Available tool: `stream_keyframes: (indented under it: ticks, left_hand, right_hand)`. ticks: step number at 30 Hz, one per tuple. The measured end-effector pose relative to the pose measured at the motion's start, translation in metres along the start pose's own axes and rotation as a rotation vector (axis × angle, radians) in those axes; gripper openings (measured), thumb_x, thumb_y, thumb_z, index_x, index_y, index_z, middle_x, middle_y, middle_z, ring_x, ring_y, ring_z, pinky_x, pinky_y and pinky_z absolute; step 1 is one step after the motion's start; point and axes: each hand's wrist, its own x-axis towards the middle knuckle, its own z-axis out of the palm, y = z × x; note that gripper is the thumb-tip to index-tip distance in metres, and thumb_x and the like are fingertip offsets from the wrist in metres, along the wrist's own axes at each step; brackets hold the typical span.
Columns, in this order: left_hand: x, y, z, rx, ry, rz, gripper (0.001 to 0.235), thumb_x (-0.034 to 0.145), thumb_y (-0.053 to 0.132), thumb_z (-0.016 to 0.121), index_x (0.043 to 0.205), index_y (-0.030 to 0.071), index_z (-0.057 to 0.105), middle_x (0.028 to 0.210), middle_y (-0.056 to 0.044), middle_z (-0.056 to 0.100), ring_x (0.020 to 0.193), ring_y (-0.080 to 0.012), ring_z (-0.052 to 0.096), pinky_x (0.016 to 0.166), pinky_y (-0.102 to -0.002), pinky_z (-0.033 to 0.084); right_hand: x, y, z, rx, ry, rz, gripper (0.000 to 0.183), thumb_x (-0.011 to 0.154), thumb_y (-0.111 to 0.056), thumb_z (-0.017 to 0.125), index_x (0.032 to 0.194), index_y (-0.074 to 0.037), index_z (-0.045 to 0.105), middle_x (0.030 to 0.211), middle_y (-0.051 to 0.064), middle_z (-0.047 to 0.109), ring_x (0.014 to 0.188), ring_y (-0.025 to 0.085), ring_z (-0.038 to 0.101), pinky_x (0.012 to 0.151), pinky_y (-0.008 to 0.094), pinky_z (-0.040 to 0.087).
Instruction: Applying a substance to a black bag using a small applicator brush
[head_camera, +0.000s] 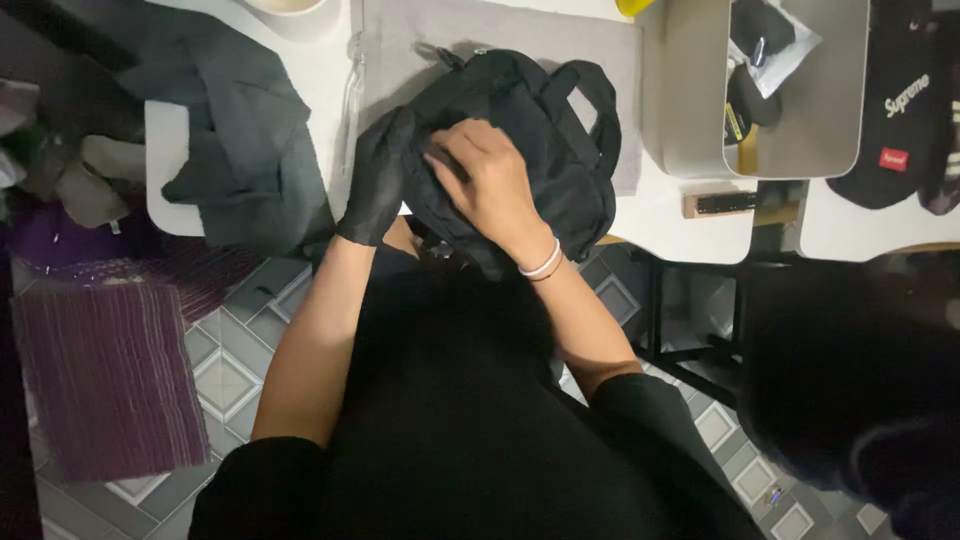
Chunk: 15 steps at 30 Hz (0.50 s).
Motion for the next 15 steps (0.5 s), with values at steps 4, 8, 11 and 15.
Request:
stream_keyframes:
  ticks: [4, 8, 11, 15]
  left_hand:
    - [-0.001, 0.005, 0.0, -0.028, 0.008, -0.021, 0.059, 0.094, 0.062, 0.058, 0.132, 0.019, 0.068, 0.136, -0.007, 0.068, 0.122, -0.0239, 0.067, 0.112, -0.033, 0.045]
    - [-0.001, 0.014, 0.001, -0.055, 0.015, -0.034, 0.061, 0.091, 0.067, 0.06, 0.131, 0.022, 0.069, 0.135, -0.005, 0.07, 0.119, -0.0231, 0.069, 0.11, -0.033, 0.048]
    - [-0.004, 0.017, 0.001, -0.071, 0.004, -0.049, 0.062, 0.089, 0.07, 0.062, 0.13, 0.024, 0.07, 0.134, -0.004, 0.071, 0.117, -0.0226, 0.07, 0.108, -0.033, 0.051]
    - [0.041, -0.07, -0.002, -0.071, 0.019, -0.175, 0.054, 0.081, 0.074, 0.071, 0.127, 0.046, 0.069, 0.13, 0.011, 0.072, 0.111, -0.0107, 0.074, 0.088, -0.031, 0.067]
  right_hand:
    - [0.003, 0.012, -0.022, -0.294, 0.085, -0.008, 0.015, 0.089, -0.011, 0.077, 0.102, -0.009, 0.072, 0.095, 0.009, 0.062, 0.091, 0.033, 0.061, 0.08, 0.043, 0.049]
    - [-0.003, -0.015, -0.011, -0.069, -0.048, -0.019, 0.008, 0.092, -0.013, 0.075, 0.097, -0.007, 0.073, 0.091, 0.011, 0.067, 0.09, 0.036, 0.063, 0.081, 0.044, 0.051]
    - [-0.003, 0.01, -0.019, -0.287, 0.015, 0.016, 0.01, 0.087, -0.007, 0.077, 0.096, -0.008, 0.072, 0.089, 0.011, 0.063, 0.089, 0.034, 0.06, 0.08, 0.043, 0.048]
    - [-0.004, 0.006, -0.02, -0.257, 0.023, 0.02, 0.008, 0.09, -0.008, 0.075, 0.097, -0.008, 0.071, 0.09, 0.012, 0.061, 0.089, 0.035, 0.058, 0.081, 0.044, 0.048]
